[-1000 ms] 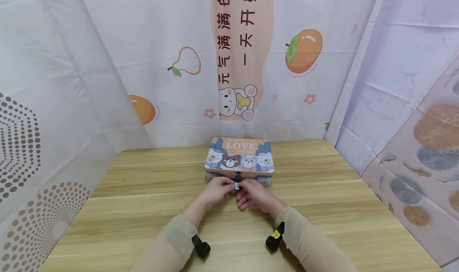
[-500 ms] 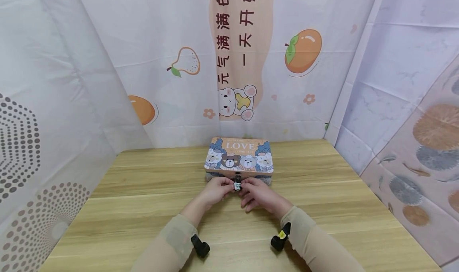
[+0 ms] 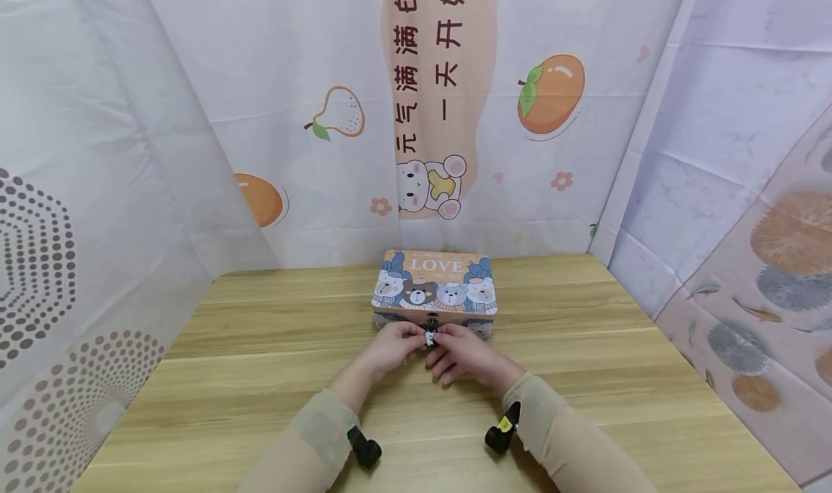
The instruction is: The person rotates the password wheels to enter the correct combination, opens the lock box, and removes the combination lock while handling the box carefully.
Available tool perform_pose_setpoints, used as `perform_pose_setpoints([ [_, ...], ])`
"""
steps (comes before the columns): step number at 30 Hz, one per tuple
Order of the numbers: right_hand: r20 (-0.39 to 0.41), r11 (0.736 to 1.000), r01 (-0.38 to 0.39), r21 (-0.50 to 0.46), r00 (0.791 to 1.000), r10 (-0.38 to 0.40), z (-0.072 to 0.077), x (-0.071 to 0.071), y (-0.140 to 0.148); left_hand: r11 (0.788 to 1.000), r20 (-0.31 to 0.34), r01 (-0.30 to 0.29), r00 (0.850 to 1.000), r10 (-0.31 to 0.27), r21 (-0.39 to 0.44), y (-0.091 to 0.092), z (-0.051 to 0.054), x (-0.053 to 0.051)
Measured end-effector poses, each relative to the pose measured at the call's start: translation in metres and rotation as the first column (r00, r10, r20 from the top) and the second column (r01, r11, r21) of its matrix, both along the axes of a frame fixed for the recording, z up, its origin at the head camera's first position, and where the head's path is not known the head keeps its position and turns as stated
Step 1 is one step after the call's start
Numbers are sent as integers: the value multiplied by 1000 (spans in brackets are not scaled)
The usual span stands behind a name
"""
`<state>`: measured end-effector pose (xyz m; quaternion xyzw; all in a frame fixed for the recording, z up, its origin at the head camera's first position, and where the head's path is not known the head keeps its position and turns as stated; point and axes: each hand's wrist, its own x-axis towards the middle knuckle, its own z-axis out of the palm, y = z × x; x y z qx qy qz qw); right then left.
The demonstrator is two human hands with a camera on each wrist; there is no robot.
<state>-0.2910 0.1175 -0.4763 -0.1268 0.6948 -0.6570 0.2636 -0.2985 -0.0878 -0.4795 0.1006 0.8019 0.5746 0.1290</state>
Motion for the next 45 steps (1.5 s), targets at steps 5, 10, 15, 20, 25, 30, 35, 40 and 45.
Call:
perform_pose_setpoints([
  [5,17,1000,-7,-4,1000,7,0,0,-6,1000,-5,9,1000,-9,-1,0,-2,-1],
  [10,36,1000,0,5,999,0,1,0,-9,1000,-14,14,1000,-14,6,0,-3,-2],
  [15,43,1000,10,11,999,-10,3,0,-11,1000,-16,12,1000,-12,11,-1,-3,-2],
  [20,44,1000,11,9,999,-11,2,0,-10,1000,-20,12,1000,-11,13,0,-2,-2],
  [25,47,1000,8,13,999,-8,-1,-2,-10,1000,-22,12,1000,-12,10,0,-2,-1],
  [30,46,1000,8,19,999,-9,-3,-2,-11,1000,-18,11,1000,-11,10,0,-2,-1],
  [35,44,1000,7,21,999,-8,-4,-2,-10,1000,-6,8,1000,-8,5,0,-1,-1],
  [40,39,1000,6,24,999,-7,-3,-2,-10,1000,4,8,1000,-8,4,1,0,0],
  [45,41,1000,5,25,999,-6,-4,-2,-10,1000,1,8,1000,-8,3,1,0,0],
])
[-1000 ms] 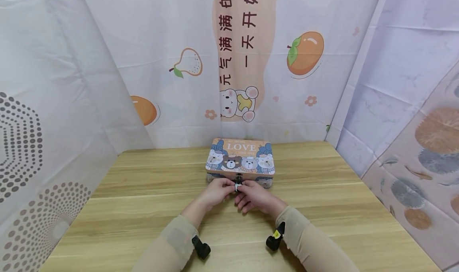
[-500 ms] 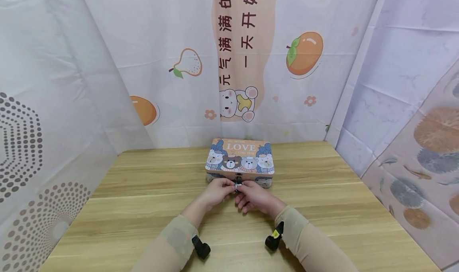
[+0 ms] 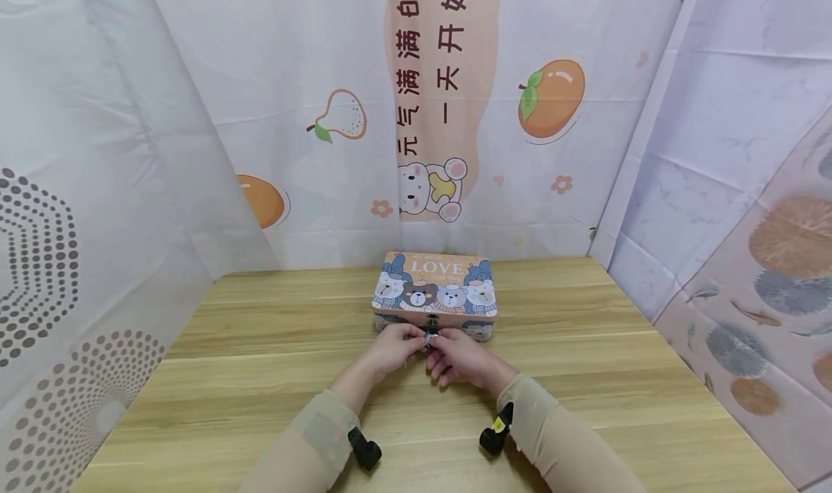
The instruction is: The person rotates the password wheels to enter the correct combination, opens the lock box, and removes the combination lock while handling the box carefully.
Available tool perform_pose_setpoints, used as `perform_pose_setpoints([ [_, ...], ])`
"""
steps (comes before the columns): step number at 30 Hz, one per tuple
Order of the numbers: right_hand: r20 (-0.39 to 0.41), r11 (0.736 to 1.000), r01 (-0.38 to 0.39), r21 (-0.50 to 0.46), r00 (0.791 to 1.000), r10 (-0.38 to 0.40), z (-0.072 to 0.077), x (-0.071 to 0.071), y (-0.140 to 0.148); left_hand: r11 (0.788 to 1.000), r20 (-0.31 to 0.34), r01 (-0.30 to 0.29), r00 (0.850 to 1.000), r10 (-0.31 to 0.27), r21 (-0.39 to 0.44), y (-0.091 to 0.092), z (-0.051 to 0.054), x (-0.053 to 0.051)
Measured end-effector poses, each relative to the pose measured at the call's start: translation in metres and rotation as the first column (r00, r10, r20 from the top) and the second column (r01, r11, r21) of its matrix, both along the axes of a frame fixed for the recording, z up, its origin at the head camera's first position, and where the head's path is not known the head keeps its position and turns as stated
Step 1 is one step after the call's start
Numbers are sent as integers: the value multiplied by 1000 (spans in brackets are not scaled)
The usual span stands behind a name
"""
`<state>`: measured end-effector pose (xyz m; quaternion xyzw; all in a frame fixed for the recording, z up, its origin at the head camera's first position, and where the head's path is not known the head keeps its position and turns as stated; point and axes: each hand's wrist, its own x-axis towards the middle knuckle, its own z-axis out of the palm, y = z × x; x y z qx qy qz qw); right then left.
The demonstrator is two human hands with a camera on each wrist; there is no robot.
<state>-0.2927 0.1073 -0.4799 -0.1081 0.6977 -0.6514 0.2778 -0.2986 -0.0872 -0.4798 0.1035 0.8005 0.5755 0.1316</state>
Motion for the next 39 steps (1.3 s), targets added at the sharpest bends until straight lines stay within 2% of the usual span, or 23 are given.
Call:
perform_pose_setpoints([
  [21,9,1000,7,-1,1000,-7,-2,-2,1,1000,4,1,1000,-1,4,0,1,0],
  [32,-30,1000,30,7,999,-30,7,1,18,1000,-6,13,1000,-13,-9,-1,0,-2],
  [39,-41,1000,15,3,999,-15,9,-1,24,1000,-5,4,1000,-4,-2,-1,1,-4],
])
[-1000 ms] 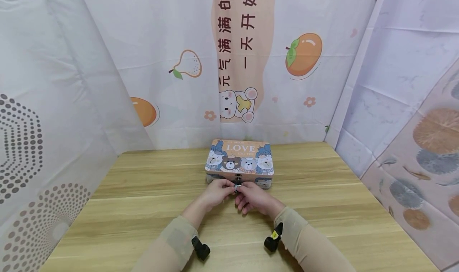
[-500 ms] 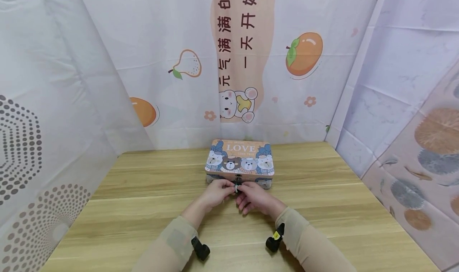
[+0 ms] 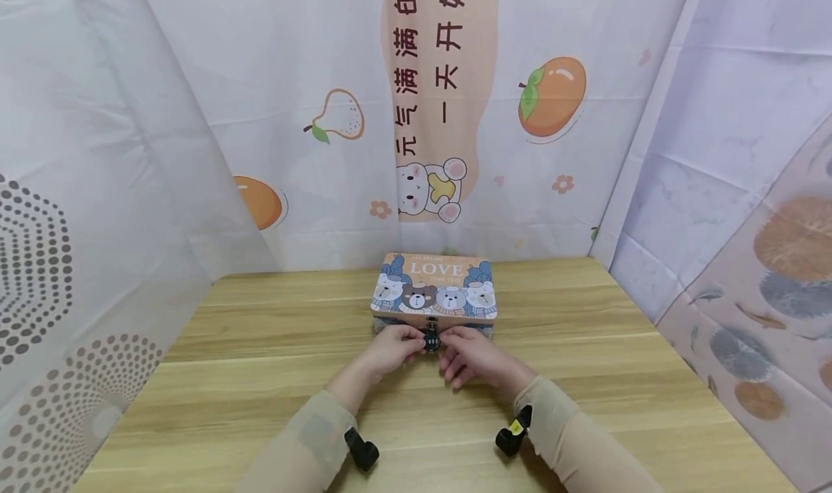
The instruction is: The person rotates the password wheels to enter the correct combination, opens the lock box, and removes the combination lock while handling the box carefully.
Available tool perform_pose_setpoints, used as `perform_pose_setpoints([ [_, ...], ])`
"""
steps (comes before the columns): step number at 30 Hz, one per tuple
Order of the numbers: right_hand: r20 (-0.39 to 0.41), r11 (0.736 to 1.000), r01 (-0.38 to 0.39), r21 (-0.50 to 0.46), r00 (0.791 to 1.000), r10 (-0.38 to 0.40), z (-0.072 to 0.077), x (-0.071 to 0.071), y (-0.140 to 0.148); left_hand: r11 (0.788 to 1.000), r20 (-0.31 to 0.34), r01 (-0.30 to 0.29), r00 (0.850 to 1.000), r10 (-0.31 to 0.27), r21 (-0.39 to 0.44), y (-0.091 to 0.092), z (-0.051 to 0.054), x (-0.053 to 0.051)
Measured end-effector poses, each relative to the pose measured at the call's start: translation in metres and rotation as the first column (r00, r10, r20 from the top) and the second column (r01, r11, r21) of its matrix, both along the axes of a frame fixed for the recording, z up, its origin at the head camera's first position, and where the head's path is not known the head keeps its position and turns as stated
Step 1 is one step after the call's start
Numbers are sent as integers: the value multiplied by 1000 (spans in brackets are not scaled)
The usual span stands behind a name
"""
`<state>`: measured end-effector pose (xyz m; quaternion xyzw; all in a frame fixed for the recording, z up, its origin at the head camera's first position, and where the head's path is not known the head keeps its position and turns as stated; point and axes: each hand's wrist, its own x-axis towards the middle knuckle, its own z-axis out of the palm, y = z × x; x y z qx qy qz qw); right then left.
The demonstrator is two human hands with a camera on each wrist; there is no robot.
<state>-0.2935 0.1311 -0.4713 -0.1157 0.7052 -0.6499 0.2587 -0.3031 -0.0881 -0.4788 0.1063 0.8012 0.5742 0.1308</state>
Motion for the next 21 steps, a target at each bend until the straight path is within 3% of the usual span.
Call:
perform_pose_setpoints([
  [10,38,999,-24,-39,999,26,-4,0,-11,1000,6,17,1000,-17,20,-1,-2,1],
  [21,19,999,6,-32,1000,-5,-6,2,-22,999,3,26,1000,-26,20,-1,-1,0],
])
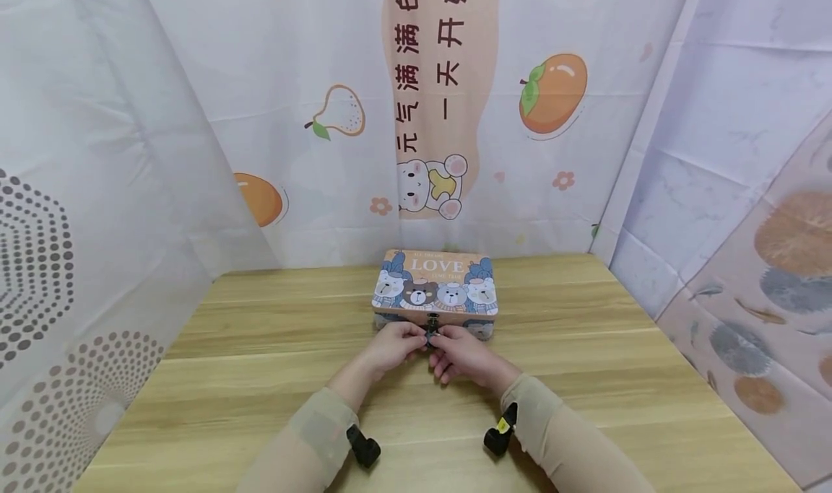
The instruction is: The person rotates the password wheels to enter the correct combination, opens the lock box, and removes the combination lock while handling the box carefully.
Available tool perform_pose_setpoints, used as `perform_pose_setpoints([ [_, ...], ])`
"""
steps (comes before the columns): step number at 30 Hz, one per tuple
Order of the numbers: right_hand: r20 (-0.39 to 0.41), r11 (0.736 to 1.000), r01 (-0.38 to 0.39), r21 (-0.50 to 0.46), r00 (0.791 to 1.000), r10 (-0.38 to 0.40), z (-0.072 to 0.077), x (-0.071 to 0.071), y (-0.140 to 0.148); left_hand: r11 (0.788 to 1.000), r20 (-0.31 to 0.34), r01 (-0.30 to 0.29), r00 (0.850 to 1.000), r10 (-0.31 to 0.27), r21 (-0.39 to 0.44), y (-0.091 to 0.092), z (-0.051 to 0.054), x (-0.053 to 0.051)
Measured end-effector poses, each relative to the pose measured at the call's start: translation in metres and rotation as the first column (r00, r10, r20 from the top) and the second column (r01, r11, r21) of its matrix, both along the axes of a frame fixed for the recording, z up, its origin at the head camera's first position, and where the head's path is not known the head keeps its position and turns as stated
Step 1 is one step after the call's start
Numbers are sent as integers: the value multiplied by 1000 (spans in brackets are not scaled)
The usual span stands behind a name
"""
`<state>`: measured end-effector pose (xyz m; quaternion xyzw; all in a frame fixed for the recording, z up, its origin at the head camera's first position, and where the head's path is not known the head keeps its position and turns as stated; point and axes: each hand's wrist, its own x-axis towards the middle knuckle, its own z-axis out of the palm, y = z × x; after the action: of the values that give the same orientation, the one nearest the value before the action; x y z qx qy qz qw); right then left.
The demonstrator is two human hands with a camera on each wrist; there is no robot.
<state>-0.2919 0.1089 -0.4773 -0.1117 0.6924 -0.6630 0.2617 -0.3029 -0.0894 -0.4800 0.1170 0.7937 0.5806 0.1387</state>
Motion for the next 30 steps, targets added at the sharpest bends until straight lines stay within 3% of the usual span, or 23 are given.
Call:
perform_pose_setpoints([
  [30,6,1000,-24,13,1000,23,-4,-4,1,999,-10,5,1000,-5,-31,1,0,0],
])
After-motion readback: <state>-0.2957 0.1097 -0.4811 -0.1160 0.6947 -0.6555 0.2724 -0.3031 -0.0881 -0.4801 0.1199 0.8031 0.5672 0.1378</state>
